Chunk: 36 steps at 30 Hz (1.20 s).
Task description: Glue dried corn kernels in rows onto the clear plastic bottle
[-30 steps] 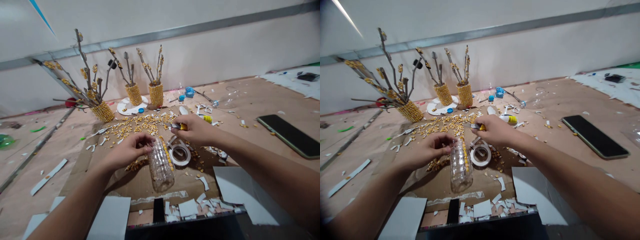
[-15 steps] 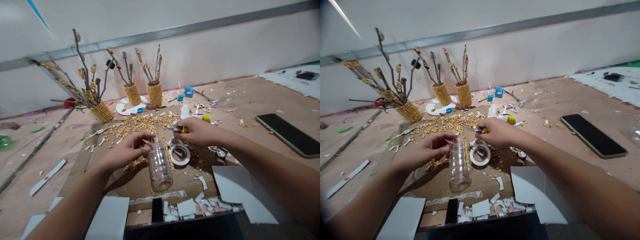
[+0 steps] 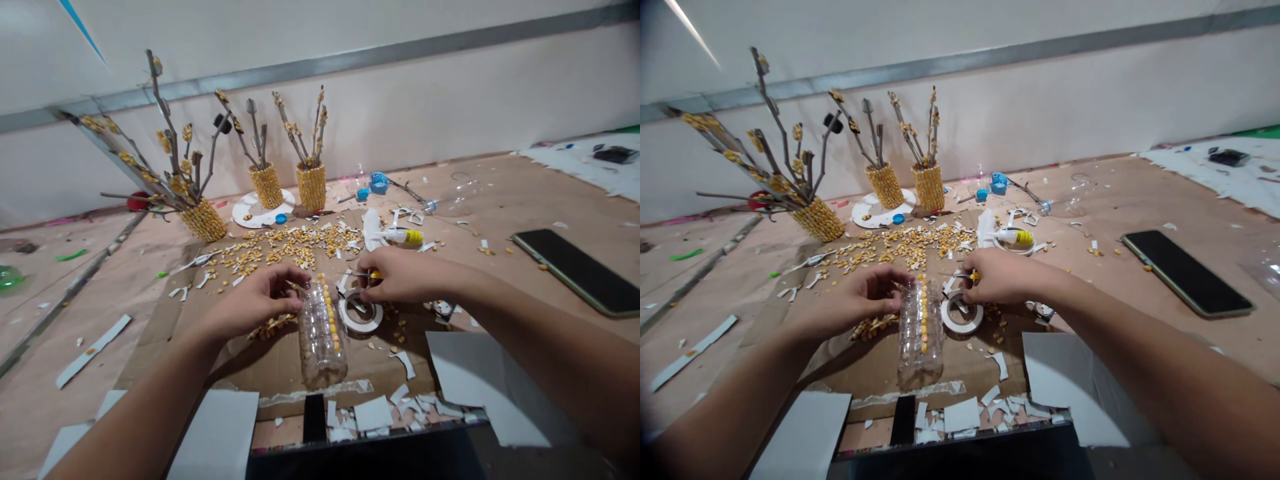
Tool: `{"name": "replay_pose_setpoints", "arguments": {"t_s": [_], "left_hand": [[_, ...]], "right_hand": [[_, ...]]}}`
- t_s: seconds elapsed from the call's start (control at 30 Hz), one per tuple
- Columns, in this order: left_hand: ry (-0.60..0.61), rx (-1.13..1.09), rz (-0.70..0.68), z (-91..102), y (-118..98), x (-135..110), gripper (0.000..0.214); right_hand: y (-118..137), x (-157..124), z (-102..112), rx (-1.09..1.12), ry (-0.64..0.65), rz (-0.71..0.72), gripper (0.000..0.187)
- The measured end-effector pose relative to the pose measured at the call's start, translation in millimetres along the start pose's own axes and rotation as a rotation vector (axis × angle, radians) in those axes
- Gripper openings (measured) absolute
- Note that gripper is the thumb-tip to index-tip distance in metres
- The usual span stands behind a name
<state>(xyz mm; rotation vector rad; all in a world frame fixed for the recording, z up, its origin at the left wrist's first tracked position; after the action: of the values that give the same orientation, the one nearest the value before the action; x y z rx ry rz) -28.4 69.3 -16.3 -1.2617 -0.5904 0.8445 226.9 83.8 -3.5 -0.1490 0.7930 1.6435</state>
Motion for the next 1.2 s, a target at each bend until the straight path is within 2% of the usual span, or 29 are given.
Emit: {"name": "replay_pose_setpoints", "arguments": {"t_s": [0.2,0.43,0.97,1.1,1.2], "left_hand": [[0.014,-0.002,-0.011,-1.5,3.0,0.8,0.037],[0.041,0.002,-0.031,-1.4,-3.4,-2.0,0.036],[0.04,0.078,-0.044,0.9,-7.4,-4.1,0.037],[0.015,0.237,-0.038,11.0,-11.9,-4.8,0.041],[-0.017,0.365,0.023,29.1,-15.2,-8.4,0.041]], "right_hand": [[2.9,-3.9,0.1,-0.069,-0.028,-0.06,0.023],[-2.4,-0.2,-2.8,-0.003,-0.034,-0.089,0.032],[-5.4,2.2,0.3,0.047,-0.085,-0.085,0.034],[-10.2,5.2,0.8,0.064,-0.096,-0.095,0.036],[-12.7,8.1,2.1,0.055,-0.118,-0.077,0.038]]}}
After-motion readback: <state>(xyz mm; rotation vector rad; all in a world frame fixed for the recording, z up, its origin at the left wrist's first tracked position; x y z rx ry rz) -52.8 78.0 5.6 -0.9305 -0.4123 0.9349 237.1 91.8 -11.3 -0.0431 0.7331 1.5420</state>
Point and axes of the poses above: each hand's wrist, its own x-axis towards the middle knuckle, its own z-axis out of the back of the hand, y = z × x, the point moved 4 cm from there along x, towards the middle knuckle, and after that the axes turned 14 degrees about -z, right-handed, at the moved point
